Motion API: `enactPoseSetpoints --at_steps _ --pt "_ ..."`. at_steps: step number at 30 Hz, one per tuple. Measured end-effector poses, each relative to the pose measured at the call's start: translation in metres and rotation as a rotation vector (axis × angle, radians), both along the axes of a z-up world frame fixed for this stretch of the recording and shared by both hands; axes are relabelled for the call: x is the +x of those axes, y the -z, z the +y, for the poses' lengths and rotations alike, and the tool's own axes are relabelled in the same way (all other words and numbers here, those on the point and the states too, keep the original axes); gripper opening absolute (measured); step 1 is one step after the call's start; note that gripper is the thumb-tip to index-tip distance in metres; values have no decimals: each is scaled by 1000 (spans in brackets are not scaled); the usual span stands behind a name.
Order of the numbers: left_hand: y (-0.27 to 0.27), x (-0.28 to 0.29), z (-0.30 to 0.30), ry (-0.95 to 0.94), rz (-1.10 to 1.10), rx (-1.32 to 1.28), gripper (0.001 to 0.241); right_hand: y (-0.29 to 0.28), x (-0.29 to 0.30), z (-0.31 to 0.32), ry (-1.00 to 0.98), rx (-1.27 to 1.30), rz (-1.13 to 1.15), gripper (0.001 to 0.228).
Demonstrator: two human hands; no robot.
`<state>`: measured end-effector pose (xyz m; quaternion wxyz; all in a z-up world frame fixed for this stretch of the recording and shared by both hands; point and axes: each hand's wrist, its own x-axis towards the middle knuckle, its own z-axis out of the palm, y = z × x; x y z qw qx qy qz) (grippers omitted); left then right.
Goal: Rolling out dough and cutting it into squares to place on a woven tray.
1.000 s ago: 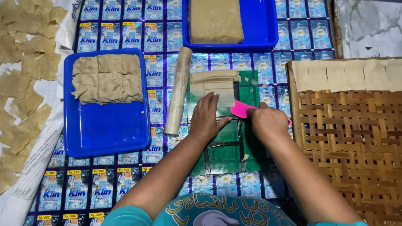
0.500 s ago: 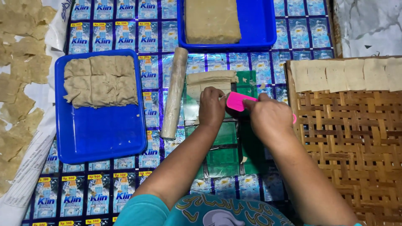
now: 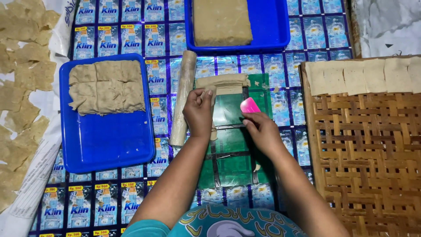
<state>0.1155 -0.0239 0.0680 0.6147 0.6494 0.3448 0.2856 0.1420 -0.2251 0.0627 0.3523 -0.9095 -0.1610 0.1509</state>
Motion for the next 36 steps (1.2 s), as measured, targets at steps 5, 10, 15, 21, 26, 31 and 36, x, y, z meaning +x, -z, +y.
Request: enactPoseSetpoints --at_steps 5,10,15,21,26,31,36 --pt "-28 -12 -10 93 -127 -199 11 19 -5 31 269 802 654 47" --pt "-3 -12 -24 85 -195 -658 20 35 -1 30 357 1335 1058 60" --pt "25 -19 -34 126 -121 -1034 23 49 4 -16 404 1386 964 26" --pt "33 -29 -72 334 -22 -1287 45 -3 -12 -49 470 1283 843 24" --pt "24 -46 -95 660 234 -1145 88 -22 -22 -83 546 1175 795 25" --pt "61 -65 -114 983 544 -685 93 -39 -12 -118 630 1068 719 27" --pt "48 -94 -111 896 397 276 35 -58 41 -131 665 1102 565 26"
